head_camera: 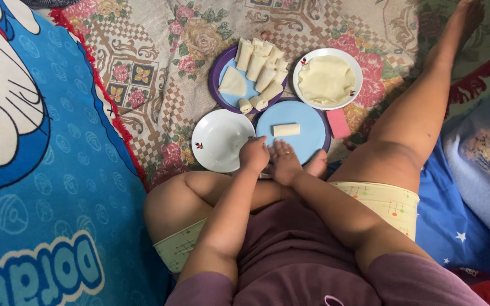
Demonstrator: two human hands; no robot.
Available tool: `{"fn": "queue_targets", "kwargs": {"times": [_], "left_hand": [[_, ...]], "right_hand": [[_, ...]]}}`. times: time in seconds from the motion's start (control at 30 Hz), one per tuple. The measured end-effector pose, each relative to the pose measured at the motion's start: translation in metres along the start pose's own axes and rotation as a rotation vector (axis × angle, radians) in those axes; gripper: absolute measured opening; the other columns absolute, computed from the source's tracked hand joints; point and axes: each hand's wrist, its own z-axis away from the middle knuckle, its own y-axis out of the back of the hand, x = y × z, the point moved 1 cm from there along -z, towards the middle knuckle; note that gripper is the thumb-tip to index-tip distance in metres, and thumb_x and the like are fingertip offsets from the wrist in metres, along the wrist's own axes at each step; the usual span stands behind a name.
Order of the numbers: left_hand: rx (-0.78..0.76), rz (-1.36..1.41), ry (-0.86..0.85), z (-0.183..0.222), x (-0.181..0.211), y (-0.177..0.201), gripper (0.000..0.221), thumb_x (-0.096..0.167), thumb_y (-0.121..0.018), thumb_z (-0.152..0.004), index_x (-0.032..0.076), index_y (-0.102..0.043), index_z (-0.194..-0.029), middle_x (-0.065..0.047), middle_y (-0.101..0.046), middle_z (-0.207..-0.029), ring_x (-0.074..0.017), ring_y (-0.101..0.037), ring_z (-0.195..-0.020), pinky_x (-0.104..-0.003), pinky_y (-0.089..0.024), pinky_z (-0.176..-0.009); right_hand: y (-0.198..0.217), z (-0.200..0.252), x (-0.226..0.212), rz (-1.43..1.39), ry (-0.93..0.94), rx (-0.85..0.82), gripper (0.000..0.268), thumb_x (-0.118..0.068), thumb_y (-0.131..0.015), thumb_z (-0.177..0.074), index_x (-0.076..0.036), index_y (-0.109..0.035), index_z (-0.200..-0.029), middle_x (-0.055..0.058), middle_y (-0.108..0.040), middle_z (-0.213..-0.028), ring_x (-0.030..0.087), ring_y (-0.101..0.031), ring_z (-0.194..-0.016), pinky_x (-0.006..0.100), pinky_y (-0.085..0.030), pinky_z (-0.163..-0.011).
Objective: Rolling individual pastries by placing filling on a wrapper and folding it into a cylinder
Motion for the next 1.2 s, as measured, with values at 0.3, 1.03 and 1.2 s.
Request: {"fn": "queue_targets", "kwargs": {"times": [0.3,1.03,1.2], "left_hand": [[-0.072,-0.037,0.007,-0.034,0.002,-0.032,0.029,0.036,-0.053,-0.101,0.022,-0.078,-0.097,-0.002,-0.072,-0.093,-0.0283,-0.073,-0.095,-0.044,-0.058,-0.085],[-0.098,-0.149,-0.039,0.005,0.055,0.018,0.054,0.007,-0.049,-0.095,-0.008,-0.049,-0.146,-0.028,-0.043,-0.156,-0.046,-0.039,-0.145,-0.054,-0.034,-0.12],[-0.554,-0.337,0.008,0.019,0.059,0.018,0.079,0.005,-0.039,-0.095,0.008,-0.006,-0.166,-0.015,0.006,-0.174,-0.0415,0.005,-0.159,-0.057,0.001,-0.128]], "right_hand": [[-0.059,-0.092,0.123,-0.258,-0.003,0.691,0.026,-0.041,-0.068,-0.087,-0.017,-0.073,-0.096,0.005,-0.067,-0.106,0.039,-0.073,-0.09,0.048,-0.06,-0.077],[-0.002,-0.024,0.102,-0.163,-0.21,0.188,0.063,-0.031,-0.051,-0.095,-0.013,-0.049,-0.155,0.016,-0.039,-0.162,0.038,-0.034,-0.153,0.05,-0.041,-0.117],[0.008,-0.011,0.083,-0.04,-0.167,-0.082,0.069,-0.016,-0.04,-0.092,-0.015,-0.037,-0.162,0.016,-0.027,-0.169,0.037,-0.027,-0.156,0.046,-0.034,-0.121]]}}
